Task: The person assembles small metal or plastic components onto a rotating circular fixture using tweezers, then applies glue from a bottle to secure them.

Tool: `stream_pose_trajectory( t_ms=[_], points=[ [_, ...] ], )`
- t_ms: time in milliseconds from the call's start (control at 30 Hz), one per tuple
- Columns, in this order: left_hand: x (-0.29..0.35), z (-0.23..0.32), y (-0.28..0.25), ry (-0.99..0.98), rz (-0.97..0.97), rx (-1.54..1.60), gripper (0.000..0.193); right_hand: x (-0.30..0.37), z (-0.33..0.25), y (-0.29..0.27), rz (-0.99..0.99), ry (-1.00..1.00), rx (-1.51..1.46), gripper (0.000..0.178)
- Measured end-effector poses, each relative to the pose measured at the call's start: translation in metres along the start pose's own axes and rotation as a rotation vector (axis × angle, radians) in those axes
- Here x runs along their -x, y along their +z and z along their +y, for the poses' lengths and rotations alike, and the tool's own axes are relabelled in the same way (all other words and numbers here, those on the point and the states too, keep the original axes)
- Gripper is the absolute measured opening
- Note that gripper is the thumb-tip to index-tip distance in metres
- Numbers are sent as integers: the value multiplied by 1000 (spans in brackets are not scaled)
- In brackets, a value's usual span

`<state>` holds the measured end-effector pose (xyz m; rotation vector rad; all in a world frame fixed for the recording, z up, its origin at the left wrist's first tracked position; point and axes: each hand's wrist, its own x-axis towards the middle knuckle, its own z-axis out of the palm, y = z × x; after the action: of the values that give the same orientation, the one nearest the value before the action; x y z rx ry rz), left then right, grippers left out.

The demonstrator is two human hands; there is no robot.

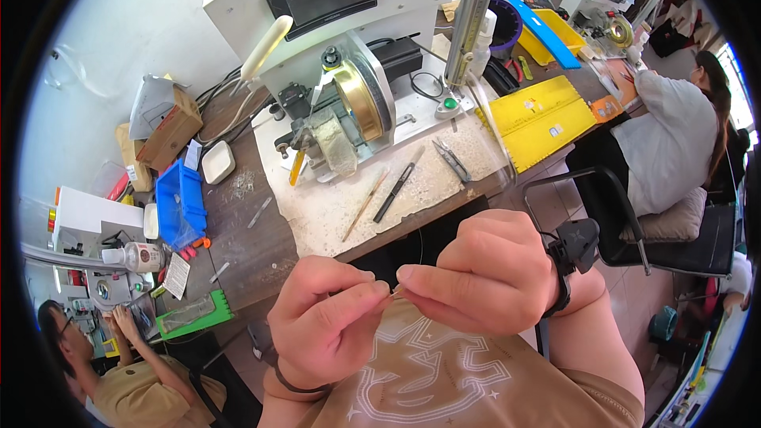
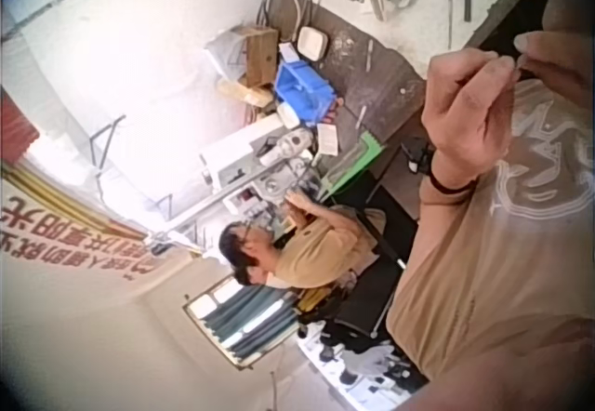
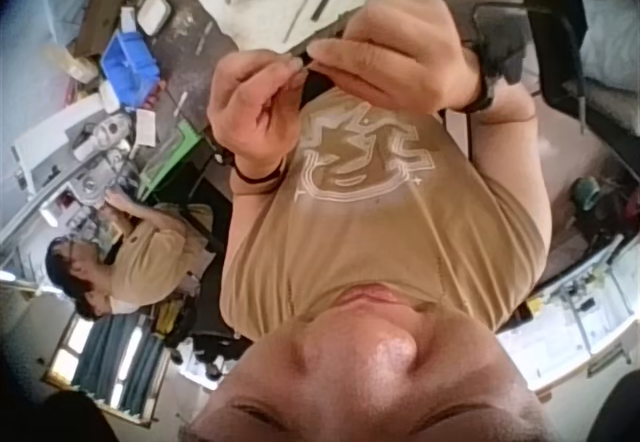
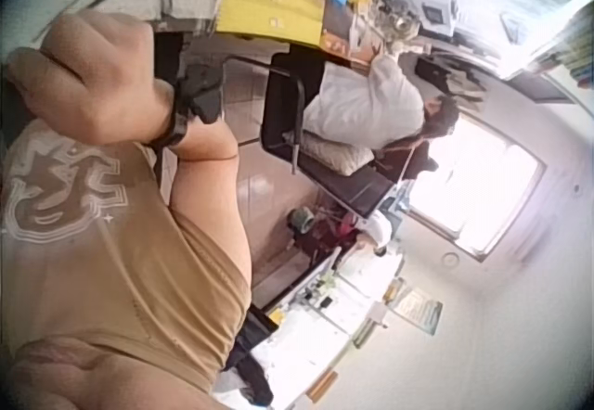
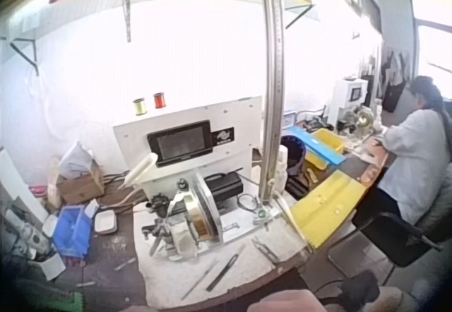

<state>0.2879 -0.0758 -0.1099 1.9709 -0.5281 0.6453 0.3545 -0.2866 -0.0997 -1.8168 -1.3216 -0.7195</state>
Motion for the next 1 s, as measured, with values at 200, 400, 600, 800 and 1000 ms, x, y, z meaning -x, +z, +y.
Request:
stream_pose_trajectory(
  t_ms=[200, 400, 600, 800, 1000],
  points=[
    [1, 0, 1, 3, -2, 20, 31, 3, -1, -3, -1, -103, 124, 37],
    [1, -3, 3, 38, -7, -35, 31, 3, 1, 2, -1, -143, 165, 39],
    [4, -8, 3, 34, 16, -27, 29, 1, -2, 2, 24, -52, 157, 39],
    [5, -6, 4, 36, 18, -31, 29, 2, -3, -1, -24, -107, 180, 40],
    [3, -9, -2, 36, -7, -7, 25, 2, -2, -4, -47, -100, 166, 30]
  ],
)
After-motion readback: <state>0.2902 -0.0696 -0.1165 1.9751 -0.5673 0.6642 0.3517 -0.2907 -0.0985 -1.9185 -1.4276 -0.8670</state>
